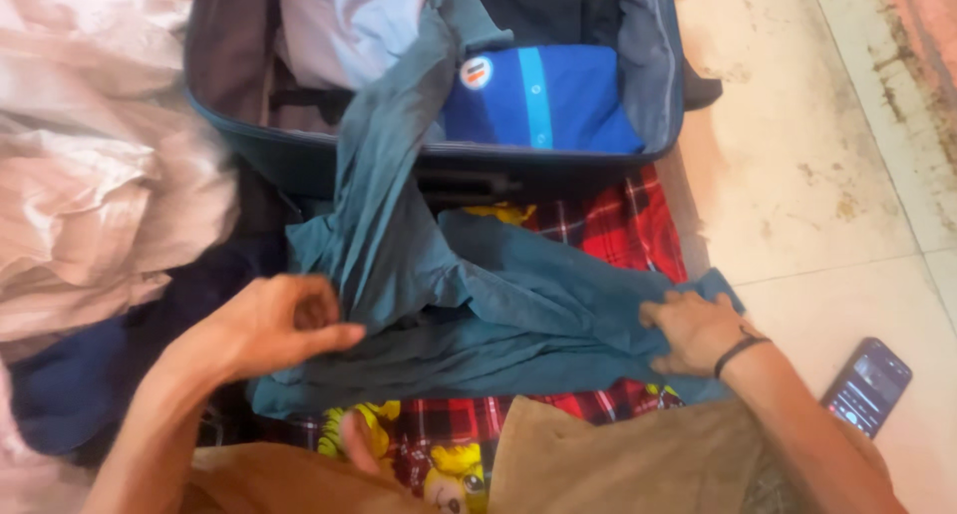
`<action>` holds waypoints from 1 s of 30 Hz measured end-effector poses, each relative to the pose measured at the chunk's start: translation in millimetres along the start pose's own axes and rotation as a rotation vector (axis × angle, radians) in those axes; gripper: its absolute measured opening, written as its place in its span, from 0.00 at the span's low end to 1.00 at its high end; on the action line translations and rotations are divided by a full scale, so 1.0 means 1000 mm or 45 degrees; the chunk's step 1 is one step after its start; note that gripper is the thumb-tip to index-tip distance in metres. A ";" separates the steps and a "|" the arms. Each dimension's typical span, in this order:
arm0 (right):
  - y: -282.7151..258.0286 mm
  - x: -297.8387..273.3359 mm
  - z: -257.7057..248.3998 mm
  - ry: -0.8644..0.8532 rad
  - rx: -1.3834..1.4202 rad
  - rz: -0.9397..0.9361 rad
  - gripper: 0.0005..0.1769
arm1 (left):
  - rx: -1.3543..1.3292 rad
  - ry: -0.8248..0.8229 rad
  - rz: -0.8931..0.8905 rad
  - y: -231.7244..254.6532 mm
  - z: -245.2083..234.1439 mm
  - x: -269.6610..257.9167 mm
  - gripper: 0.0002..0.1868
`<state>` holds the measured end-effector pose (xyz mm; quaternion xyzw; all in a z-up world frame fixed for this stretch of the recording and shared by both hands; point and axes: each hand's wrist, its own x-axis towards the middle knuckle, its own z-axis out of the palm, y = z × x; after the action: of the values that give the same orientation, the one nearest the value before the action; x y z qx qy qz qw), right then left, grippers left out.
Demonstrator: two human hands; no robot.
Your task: The person folds a teal shirt by bringing the sleeves and sides toward the center and then places it into a suitcase already containing other items of clothing.
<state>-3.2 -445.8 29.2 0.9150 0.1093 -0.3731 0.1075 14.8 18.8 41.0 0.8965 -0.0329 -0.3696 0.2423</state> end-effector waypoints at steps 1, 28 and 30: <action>-0.009 -0.007 -0.013 0.152 0.040 -0.041 0.31 | -0.115 0.230 0.068 0.005 -0.003 0.003 0.28; -0.008 -0.048 -0.143 1.015 0.815 -0.693 0.10 | 0.222 -0.163 0.220 0.038 -0.008 -0.004 0.32; 0.030 -0.077 -0.117 0.663 0.989 -0.722 0.13 | 0.272 -0.204 0.199 0.035 -0.006 -0.004 0.30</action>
<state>28.7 -450.7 168.5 0.8842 0.2289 -0.1616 -0.3737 20.3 -8.6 62.7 0.8795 -0.1611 -0.4143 0.1701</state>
